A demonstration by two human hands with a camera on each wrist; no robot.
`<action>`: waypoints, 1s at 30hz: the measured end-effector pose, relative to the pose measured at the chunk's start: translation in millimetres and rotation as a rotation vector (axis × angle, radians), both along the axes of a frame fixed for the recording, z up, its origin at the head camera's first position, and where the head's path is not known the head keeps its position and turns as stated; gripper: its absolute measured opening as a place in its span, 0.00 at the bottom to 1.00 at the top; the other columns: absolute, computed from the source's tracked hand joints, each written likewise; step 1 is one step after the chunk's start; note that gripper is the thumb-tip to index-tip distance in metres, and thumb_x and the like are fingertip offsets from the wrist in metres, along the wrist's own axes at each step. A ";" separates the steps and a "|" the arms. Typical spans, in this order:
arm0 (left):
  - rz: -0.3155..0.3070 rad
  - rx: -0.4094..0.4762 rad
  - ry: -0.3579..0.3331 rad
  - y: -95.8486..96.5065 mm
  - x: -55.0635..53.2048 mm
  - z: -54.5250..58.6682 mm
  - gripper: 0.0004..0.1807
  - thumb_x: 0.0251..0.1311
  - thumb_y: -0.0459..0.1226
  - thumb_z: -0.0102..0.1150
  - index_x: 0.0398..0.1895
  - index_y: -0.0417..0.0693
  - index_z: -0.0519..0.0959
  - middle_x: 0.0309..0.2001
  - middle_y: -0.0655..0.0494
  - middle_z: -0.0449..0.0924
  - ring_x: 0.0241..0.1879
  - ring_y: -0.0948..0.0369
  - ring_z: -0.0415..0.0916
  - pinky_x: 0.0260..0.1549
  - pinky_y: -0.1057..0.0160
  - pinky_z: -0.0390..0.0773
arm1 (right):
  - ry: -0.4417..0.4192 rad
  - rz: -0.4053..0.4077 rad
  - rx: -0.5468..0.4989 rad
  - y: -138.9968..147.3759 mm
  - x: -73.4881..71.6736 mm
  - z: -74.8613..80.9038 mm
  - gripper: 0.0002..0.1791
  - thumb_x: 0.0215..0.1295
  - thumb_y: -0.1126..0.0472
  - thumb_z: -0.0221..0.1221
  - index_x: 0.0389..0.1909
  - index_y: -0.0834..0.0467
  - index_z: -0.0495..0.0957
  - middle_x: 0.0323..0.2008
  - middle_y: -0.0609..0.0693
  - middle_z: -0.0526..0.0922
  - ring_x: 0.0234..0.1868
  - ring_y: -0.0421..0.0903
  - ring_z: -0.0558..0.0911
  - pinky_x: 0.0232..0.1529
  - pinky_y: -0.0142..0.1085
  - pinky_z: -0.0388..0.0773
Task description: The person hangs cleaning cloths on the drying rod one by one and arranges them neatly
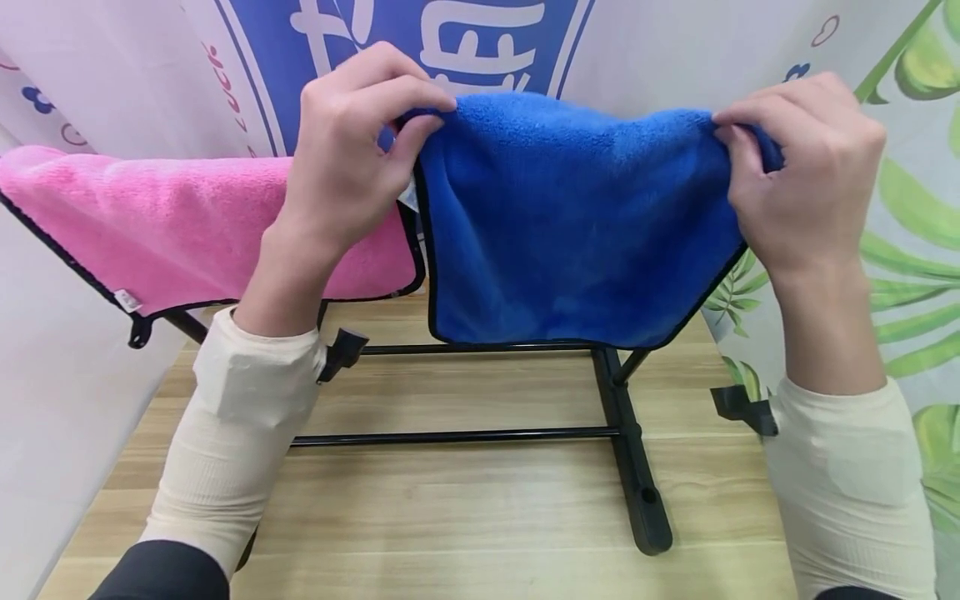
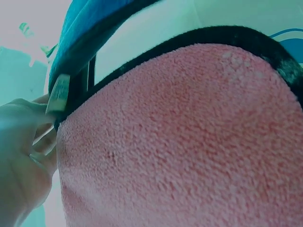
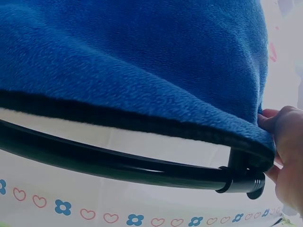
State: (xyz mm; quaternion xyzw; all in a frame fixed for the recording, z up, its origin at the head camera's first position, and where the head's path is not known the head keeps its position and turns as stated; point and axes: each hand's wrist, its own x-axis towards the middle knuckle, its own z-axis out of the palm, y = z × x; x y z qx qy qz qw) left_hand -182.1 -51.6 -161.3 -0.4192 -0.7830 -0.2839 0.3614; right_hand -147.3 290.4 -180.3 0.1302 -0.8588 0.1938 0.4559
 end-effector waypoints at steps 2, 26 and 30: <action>0.002 0.019 0.038 1.2 -1.5 -0.1 0.12 0.76 0.29 0.53 0.46 0.32 0.86 0.43 0.40 0.81 0.49 0.51 0.81 0.59 0.70 0.76 | 0.028 -0.001 -0.012 0.7 -2.4 0.2 0.27 0.80 0.50 0.53 0.46 0.73 0.85 0.46 0.71 0.85 0.55 0.67 0.77 0.67 0.38 0.67; 0.090 -0.122 -0.183 -7.5 7.3 1.0 0.10 0.73 0.32 0.60 0.48 0.36 0.86 0.46 0.44 0.87 0.45 0.55 0.81 0.53 0.65 0.80 | 0.122 -0.071 0.049 2.2 4.1 -17.8 0.29 0.74 0.47 0.56 0.44 0.73 0.85 0.42 0.72 0.85 0.47 0.71 0.78 0.63 0.39 0.71; 0.022 -0.094 -0.206 -11.7 8.7 -0.7 0.09 0.71 0.34 0.62 0.44 0.36 0.87 0.41 0.45 0.87 0.40 0.56 0.80 0.46 0.64 0.79 | 0.135 0.017 -0.003 3.6 12.3 -23.1 0.23 0.66 0.57 0.55 0.44 0.74 0.84 0.44 0.72 0.85 0.48 0.74 0.77 0.65 0.42 0.70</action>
